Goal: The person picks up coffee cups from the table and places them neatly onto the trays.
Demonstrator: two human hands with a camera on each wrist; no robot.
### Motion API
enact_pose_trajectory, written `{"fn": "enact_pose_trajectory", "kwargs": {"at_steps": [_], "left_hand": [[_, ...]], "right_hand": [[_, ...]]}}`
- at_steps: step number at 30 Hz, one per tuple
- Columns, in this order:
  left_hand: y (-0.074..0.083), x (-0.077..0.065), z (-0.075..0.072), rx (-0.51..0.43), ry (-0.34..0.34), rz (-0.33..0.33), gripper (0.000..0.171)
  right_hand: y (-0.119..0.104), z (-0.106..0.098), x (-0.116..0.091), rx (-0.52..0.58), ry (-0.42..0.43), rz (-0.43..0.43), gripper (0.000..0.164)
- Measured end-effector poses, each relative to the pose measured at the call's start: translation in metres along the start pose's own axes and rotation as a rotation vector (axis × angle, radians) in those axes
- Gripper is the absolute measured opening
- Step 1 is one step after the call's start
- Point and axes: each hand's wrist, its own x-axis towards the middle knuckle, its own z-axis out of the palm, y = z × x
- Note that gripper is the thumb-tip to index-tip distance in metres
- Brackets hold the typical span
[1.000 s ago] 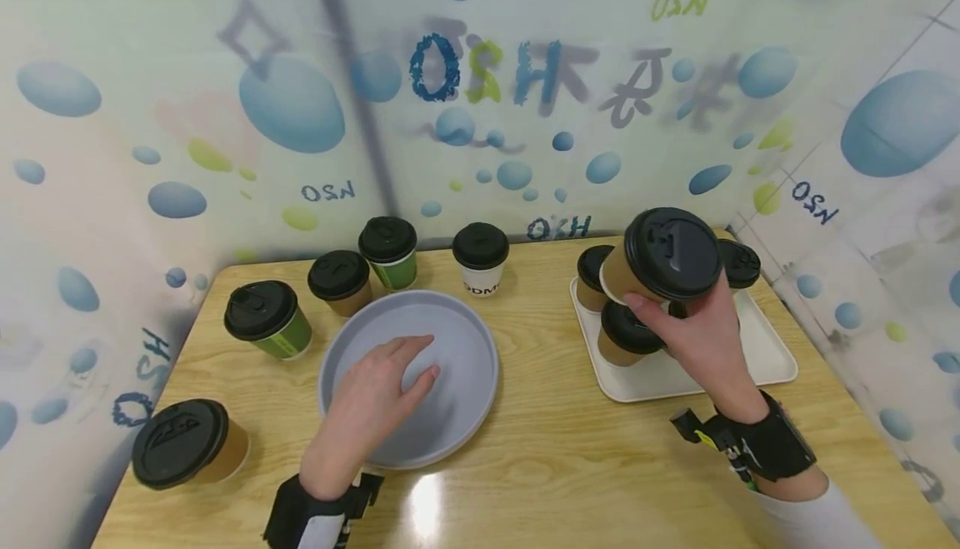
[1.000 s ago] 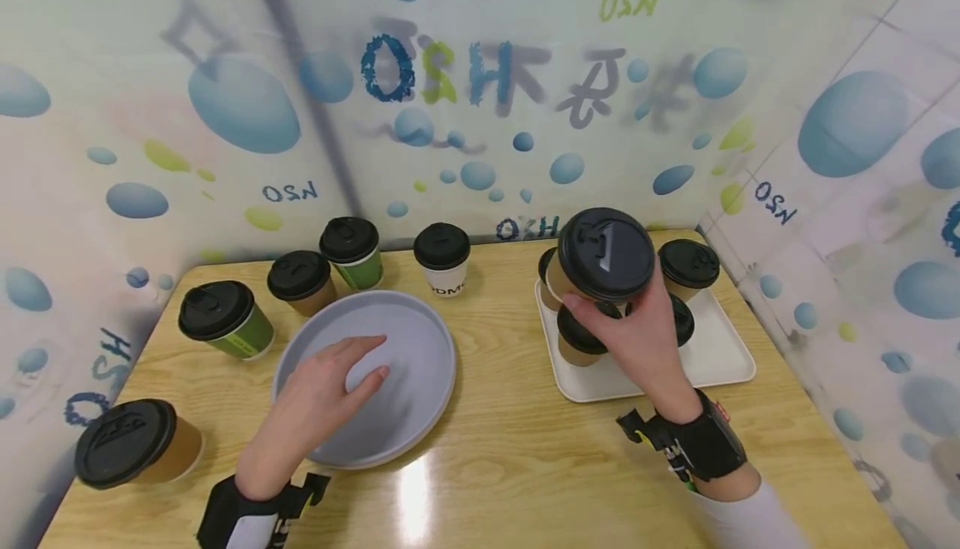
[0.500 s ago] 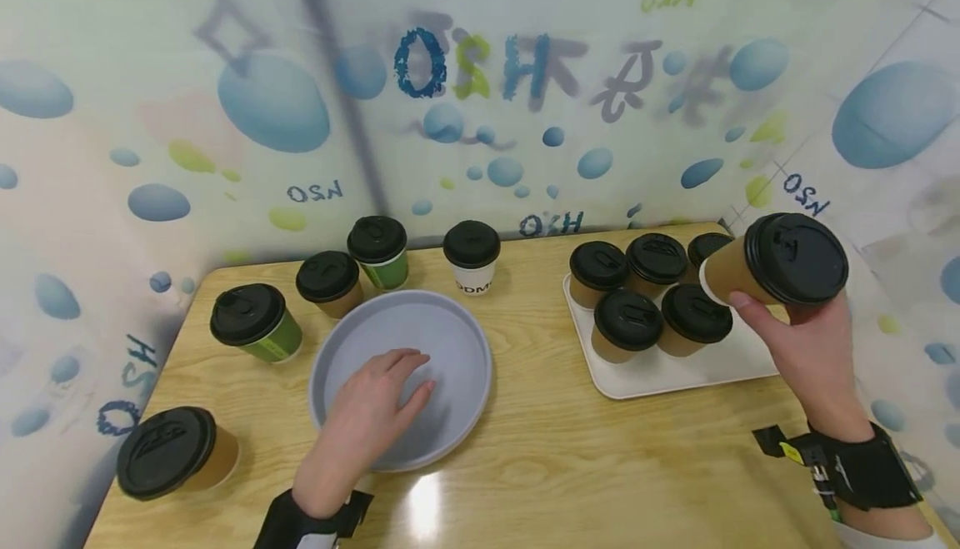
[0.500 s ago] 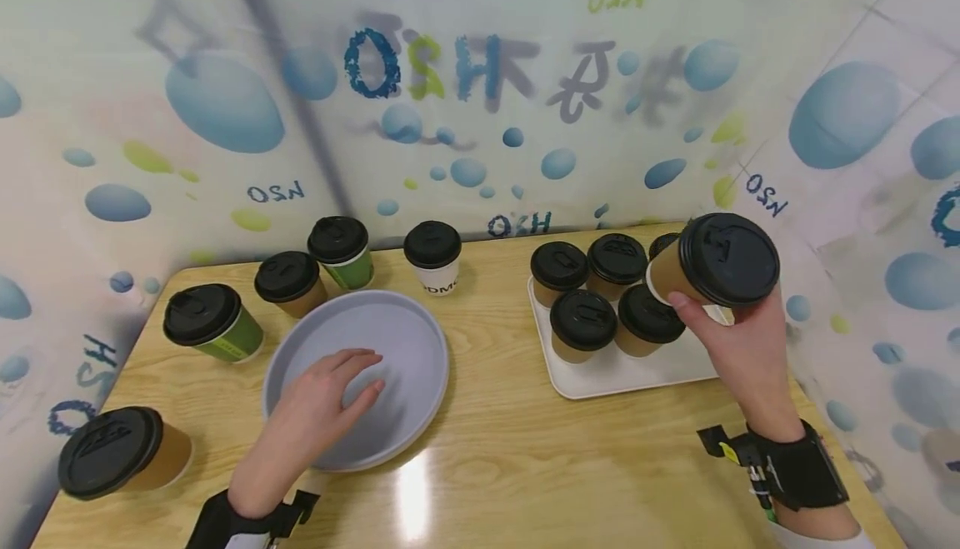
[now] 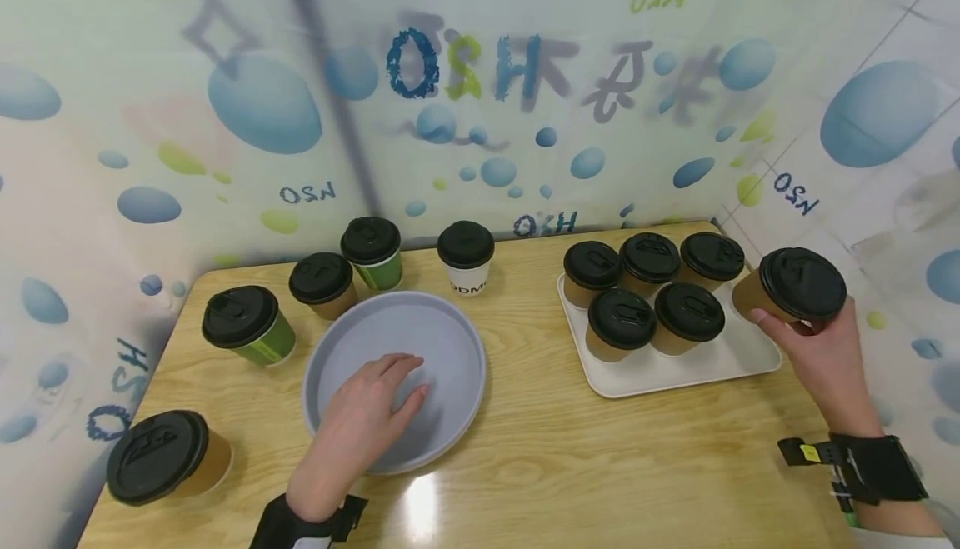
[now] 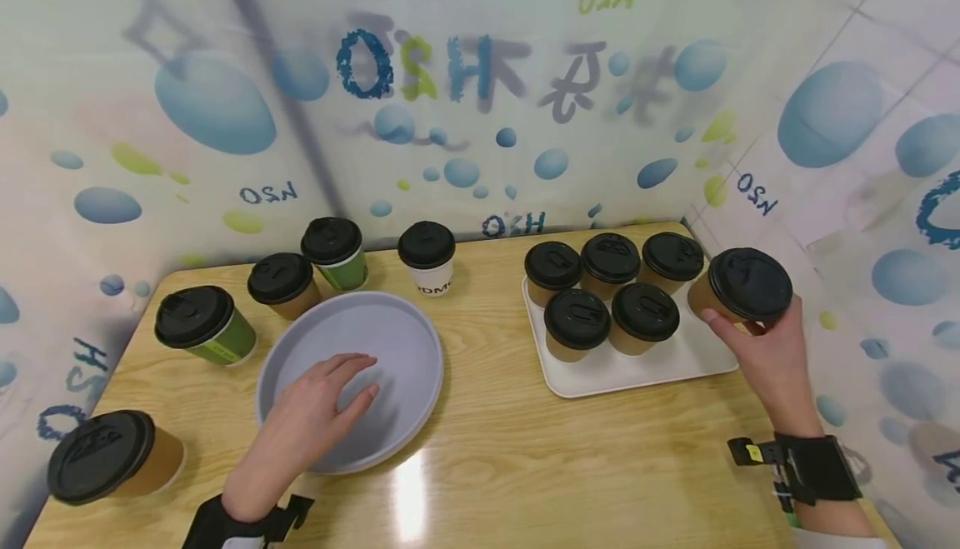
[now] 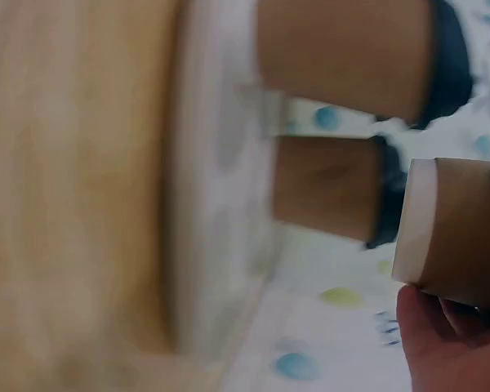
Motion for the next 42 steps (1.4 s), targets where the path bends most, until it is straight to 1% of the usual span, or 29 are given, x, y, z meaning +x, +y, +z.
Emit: {"fn": "enact_pose_trajectory", "kwargs": {"at_steps": [2,4,6,8,11,12,14,18,19,21,22,28,34,37,40,42], "left_hand": [[-0.001,0.0,0.0,0.001,-0.002,-0.003,0.033],[-0.001,0.0,0.0,0.0,-0.002,-0.004,0.034],[-0.001,0.0,0.0,-0.002,-0.002,-0.006,0.035],[-0.002,-0.001,0.0,-0.002,-0.001,-0.008,0.035],[-0.003,-0.001,0.0,0.003,0.001,-0.011,0.035],[-0.003,-0.002,0.0,0.004,0.001,-0.011,0.035],[-0.003,-0.002,0.0,0.006,0.002,-0.015,0.035],[-0.003,-0.002,-0.001,0.003,-0.006,-0.023,0.035],[-0.003,-0.002,-0.001,0.002,-0.007,-0.025,0.035],[-0.003,-0.002,-0.001,0.001,-0.011,-0.026,0.035],[-0.003,-0.002,-0.001,0.002,-0.012,-0.026,0.035],[-0.003,-0.002,-0.001,0.01,-0.023,-0.028,0.036],[-0.004,-0.001,-0.001,0.005,-0.023,-0.016,0.035],[-0.005,-0.002,-0.002,0.004,-0.026,-0.017,0.036],[-0.005,-0.004,-0.002,0.002,-0.045,-0.027,0.036],[-0.005,-0.006,-0.003,-0.003,-0.059,-0.032,0.037]], "right_hand": [[0.013,-0.002,0.0,0.069,-0.03,0.008,0.081],[0.023,-0.003,0.0,0.075,-0.068,0.003,0.079],[0.032,-0.005,0.0,0.094,-0.107,0.018,0.078],[0.039,-0.008,0.0,0.059,-0.148,0.026,0.079],[0.047,-0.009,0.001,0.064,-0.207,0.052,0.079],[0.049,-0.009,0.001,0.056,-0.228,0.05,0.078],[0.052,-0.007,0.002,0.003,-0.25,0.044,0.075],[0.058,-0.005,0.004,-0.016,-0.292,0.024,0.072],[0.059,-0.005,0.004,-0.025,-0.297,0.022,0.073],[0.06,-0.004,0.004,-0.006,-0.315,0.018,0.076],[0.06,-0.004,0.004,-0.017,-0.317,0.02,0.076],[0.06,-0.005,0.003,-0.023,-0.332,0.026,0.075],[0.061,-0.006,0.0,-0.087,-0.322,0.052,0.081],[0.06,-0.007,-0.002,-0.14,-0.325,0.081,0.082],[0.054,-0.012,-0.007,-0.183,-0.373,0.18,0.089],[0.048,-0.017,-0.012,-0.235,-0.395,0.248,0.096]]}}
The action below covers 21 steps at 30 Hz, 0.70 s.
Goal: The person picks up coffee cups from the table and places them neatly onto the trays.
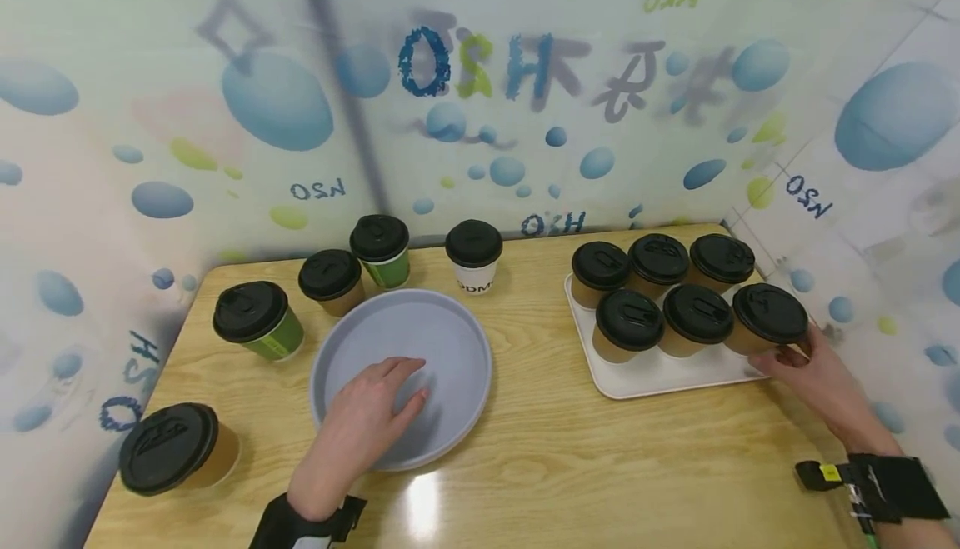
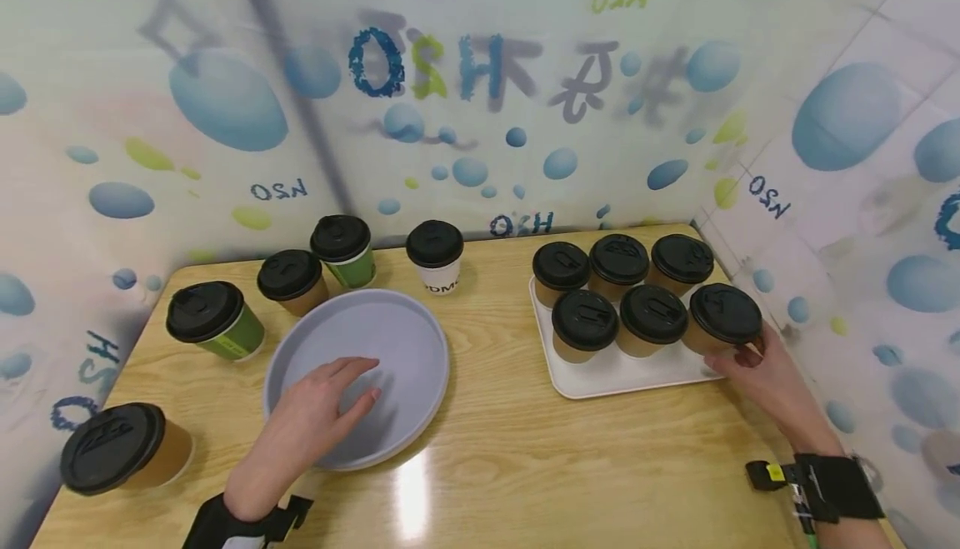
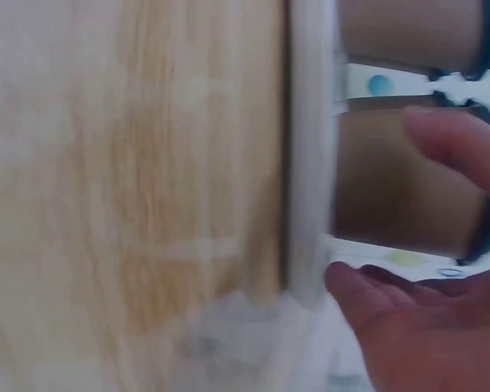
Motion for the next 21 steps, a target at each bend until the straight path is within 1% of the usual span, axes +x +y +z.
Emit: {"fn": "enact_pose_trajectory", "kwargs": {"at_steps": [2,3,4,6,9,11,13,15,16,18,21], "left_hand": [[0.001,-0.003,0.0,-0.015,-0.015,-0.004,0.036],[0.002,-0.005,0.001,-0.023,-0.024,-0.001,0.035],[0.003,-0.006,0.001,-0.031,-0.036,0.006,0.035],[0.008,-0.007,0.005,-0.047,-0.063,0.04,0.035],[0.017,-0.006,0.014,-0.043,-0.114,0.123,0.037],[0.022,-0.005,0.02,-0.033,-0.139,0.171,0.038],[0.026,-0.006,0.026,-0.014,-0.155,0.199,0.036],[0.03,-0.007,0.03,0.004,-0.15,0.223,0.03],[0.031,-0.007,0.031,0.013,-0.136,0.239,0.026],[0.034,-0.008,0.034,0.026,-0.106,0.268,0.019],[0.037,-0.007,0.037,0.037,-0.056,0.3,0.018]], "right_hand": [[-0.006,-0.003,-0.012,-0.034,-0.021,0.055,0.098],[-0.01,-0.005,-0.018,-0.061,-0.01,0.065,0.095],[-0.015,-0.004,-0.025,-0.097,0.022,0.068,0.09],[-0.027,-0.001,-0.038,-0.168,0.117,0.066,0.075],[-0.051,0.006,-0.055,-0.246,0.283,0.087,0.057],[-0.068,0.013,-0.062,-0.269,0.364,0.119,0.053],[-0.082,0.019,-0.067,-0.279,0.403,0.122,0.052],[-0.093,0.027,-0.07,-0.271,0.421,0.083,0.05],[-0.097,0.03,-0.071,-0.266,0.423,0.052,0.048],[-0.105,0.037,-0.072,-0.258,0.417,-0.042,0.044],[-0.118,0.049,-0.07,-0.214,0.384,-0.206,0.036]]}}
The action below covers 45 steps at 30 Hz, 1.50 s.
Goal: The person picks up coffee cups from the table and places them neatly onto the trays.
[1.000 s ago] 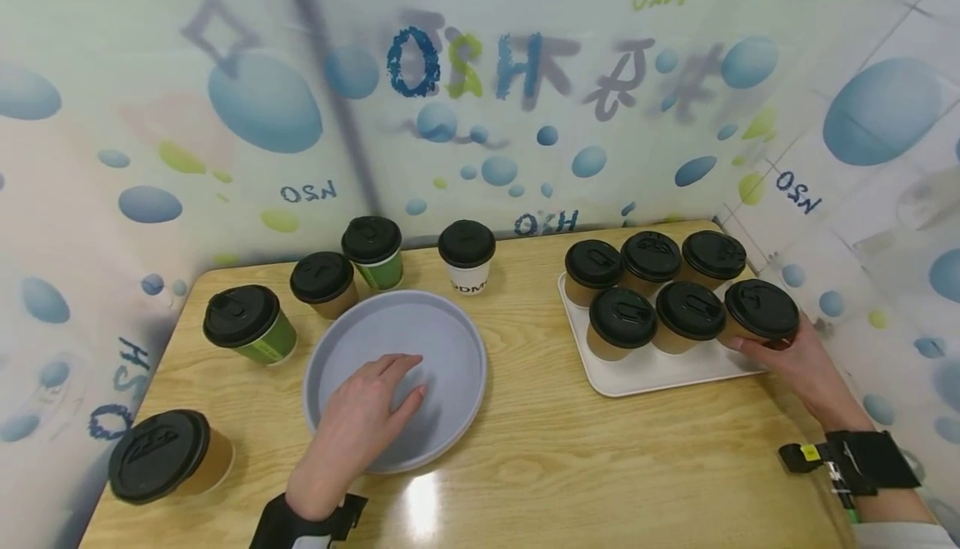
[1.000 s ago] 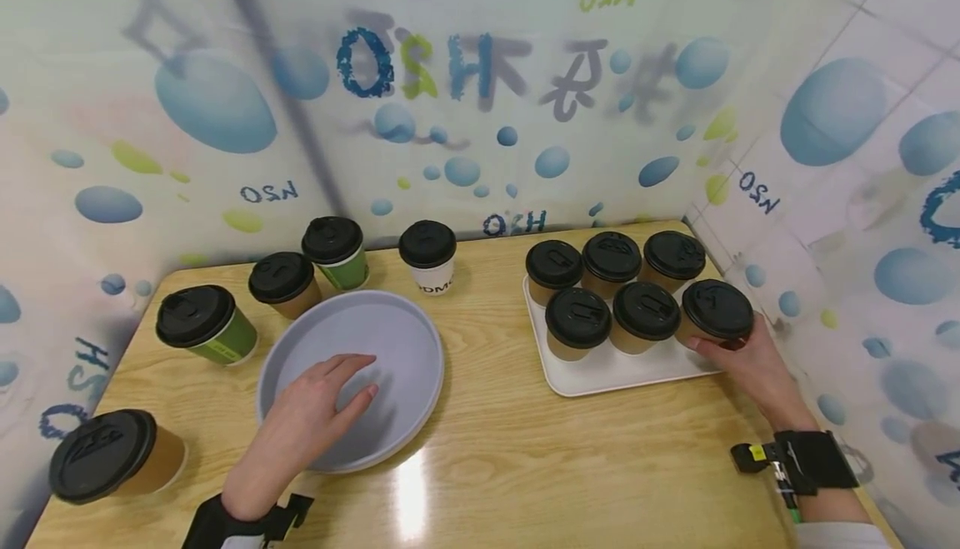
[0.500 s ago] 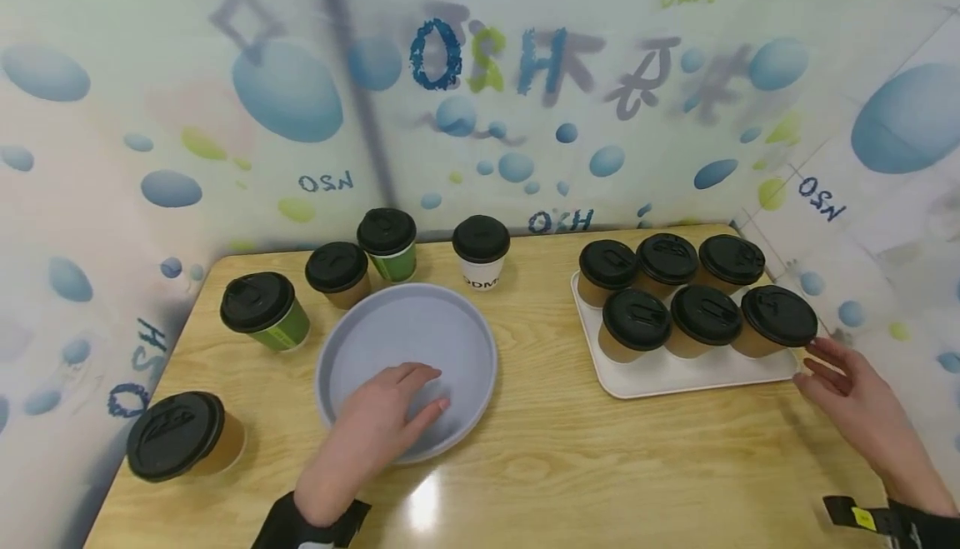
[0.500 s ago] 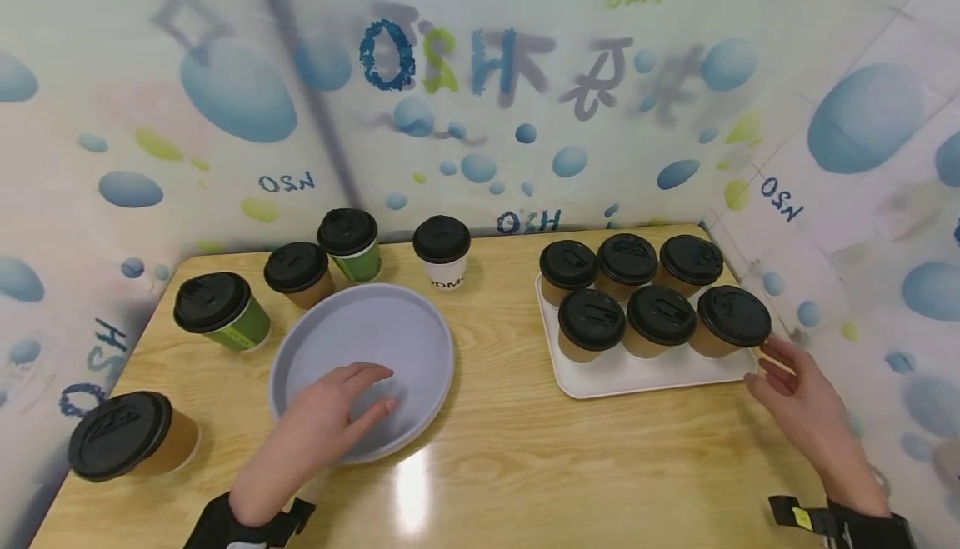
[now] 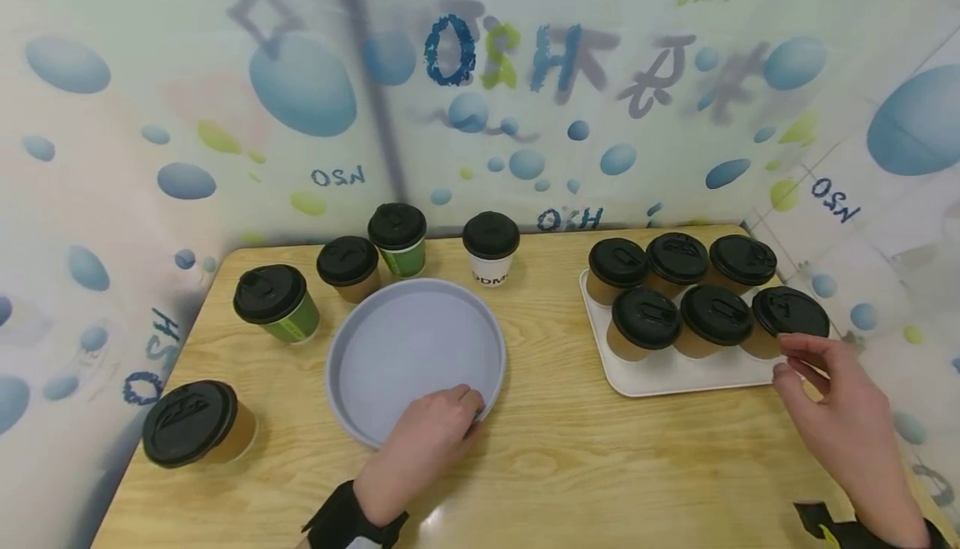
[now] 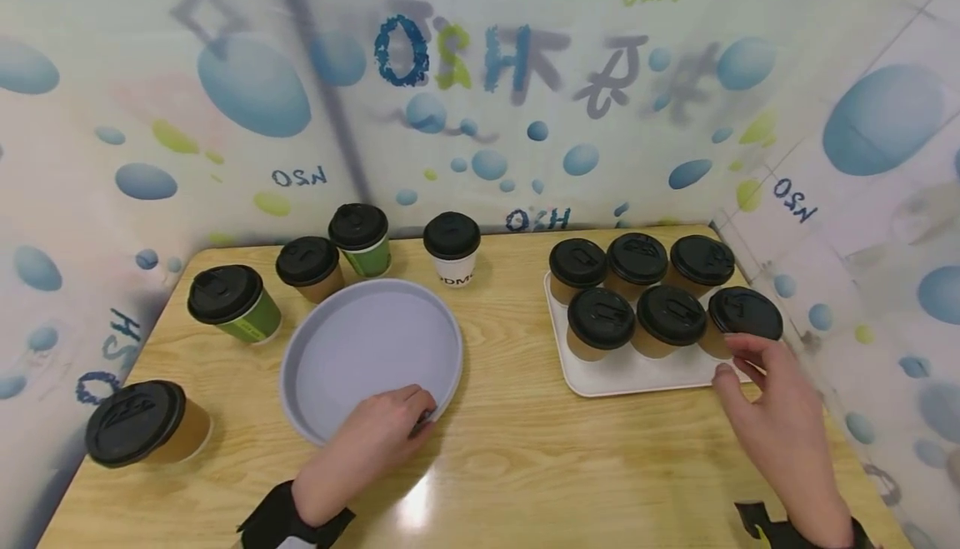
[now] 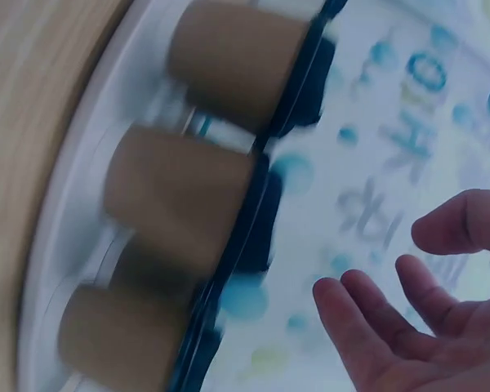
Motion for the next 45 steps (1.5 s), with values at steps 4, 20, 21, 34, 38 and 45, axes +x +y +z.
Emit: {"fn": "enact_pose_trajectory", "kwargs": {"at_steps": [4,20,21,34,38,45], "left_hand": [[0.002,0.005,0.005,0.02,0.031,0.005,0.019],[0.004,0.022,0.018,0.094,0.101,-0.016,0.019],[0.004,0.023,0.019,0.102,0.1,-0.019,0.02],[0.006,0.027,0.023,0.123,0.107,-0.049,0.022],[0.007,0.029,0.023,0.144,0.112,-0.044,0.022],[0.008,0.03,0.024,0.166,0.124,-0.049,0.023]], "right_hand": [[-0.025,0.017,0.0,0.092,-0.044,-0.169,0.028],[-0.092,0.138,0.027,0.19,-0.351,-0.328,0.02],[-0.095,0.146,0.03,0.197,-0.362,-0.32,0.02],[-0.124,0.218,0.077,0.432,-0.317,-0.112,0.046],[-0.128,0.23,0.088,0.477,-0.326,-0.061,0.063],[-0.132,0.254,0.107,0.541,-0.398,-0.009,0.081]]}}
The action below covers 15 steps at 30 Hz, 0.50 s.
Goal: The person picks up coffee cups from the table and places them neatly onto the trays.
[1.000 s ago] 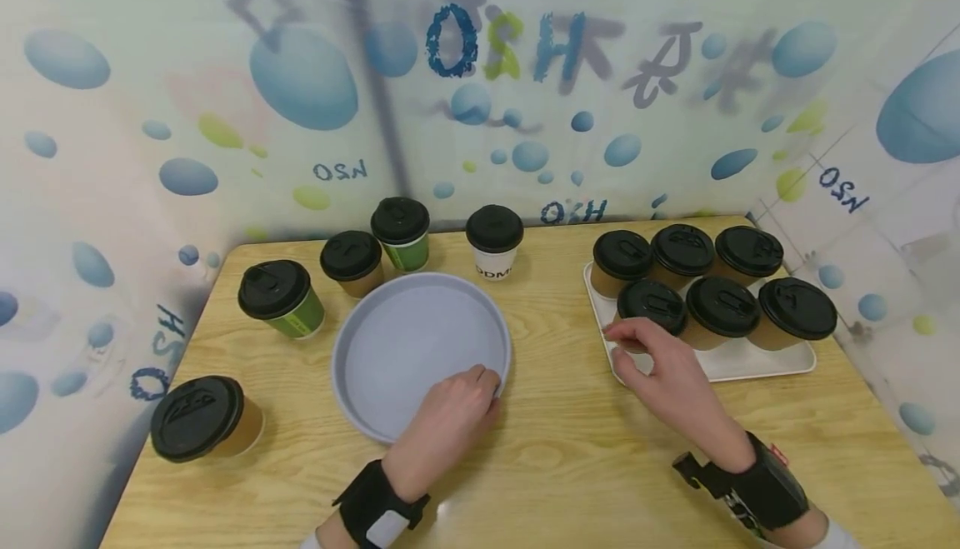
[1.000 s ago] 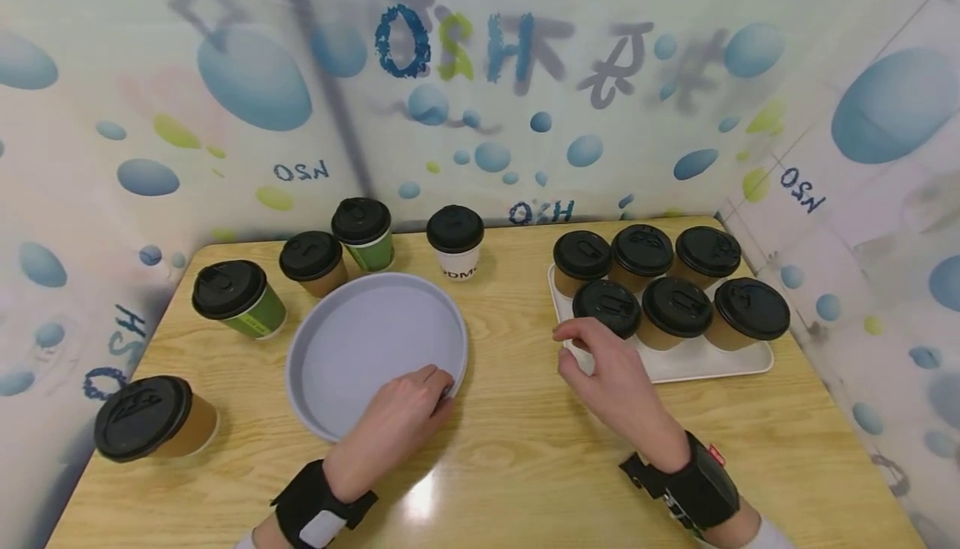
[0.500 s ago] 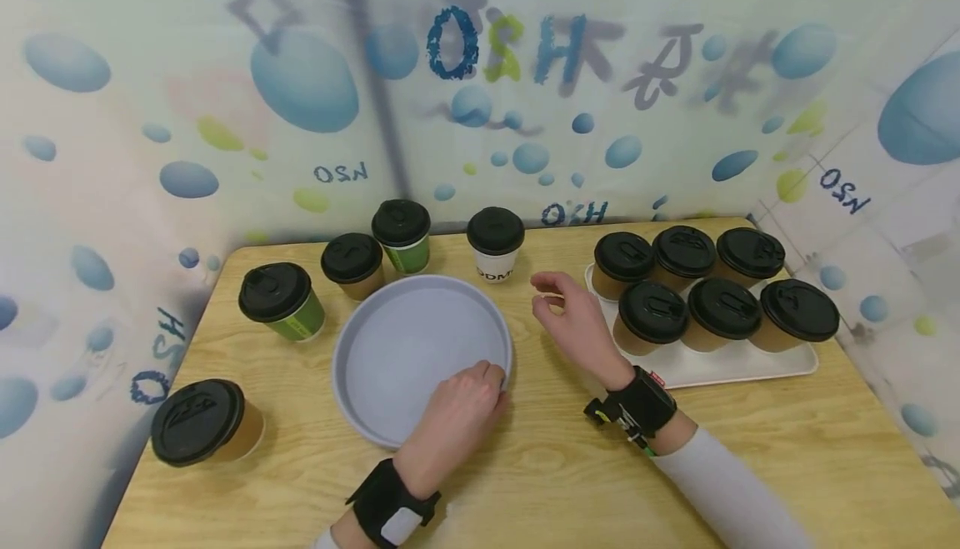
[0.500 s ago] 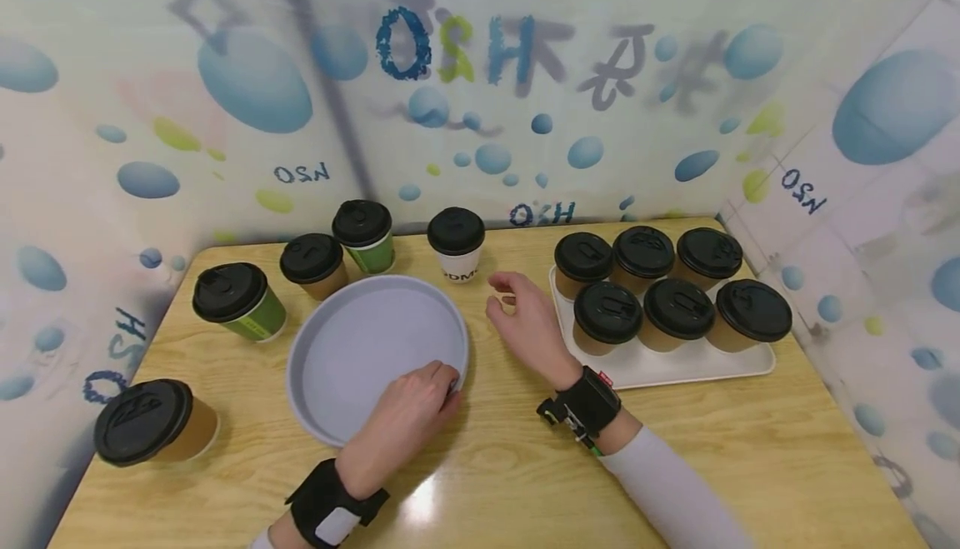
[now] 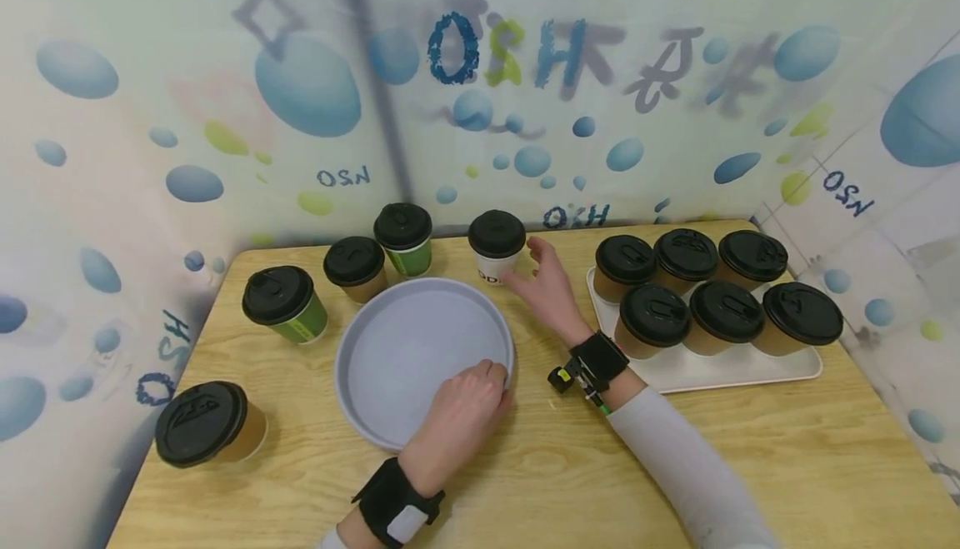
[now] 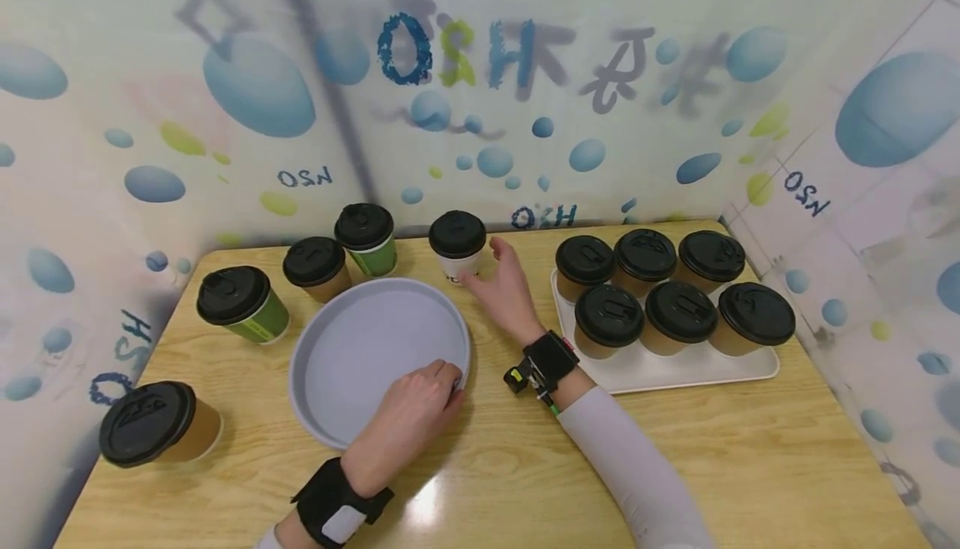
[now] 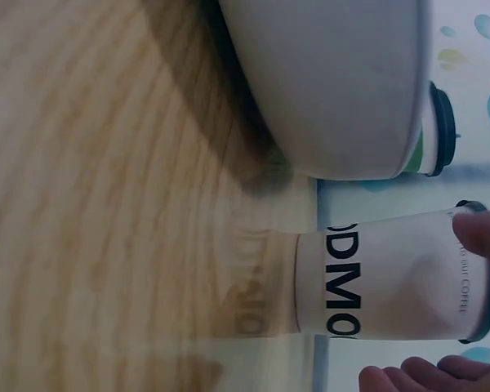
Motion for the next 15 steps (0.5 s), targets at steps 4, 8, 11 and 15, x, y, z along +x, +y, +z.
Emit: {"fn": "enact_pose_trajectory", "kwargs": {"at_steps": [4,8,11,15], "left_hand": [[-0.001,-0.002,-0.002,-0.014,-0.034,-0.015,0.025],[-0.001,-0.008,-0.01,-0.046,-0.084,-0.034,0.03],[-0.001,-0.015,-0.017,-0.069,-0.112,-0.043,0.031],[-0.002,-0.021,-0.024,-0.066,-0.127,-0.035,0.024]], "right_hand": [[0.002,0.009,0.01,0.015,-0.027,0.003,0.089],[0.004,0.015,0.017,0.03,-0.044,0.01,0.099],[0.005,0.019,0.022,0.029,-0.04,0.014,0.101],[0.006,0.021,0.027,0.013,-0.034,0.013,0.099]]}}
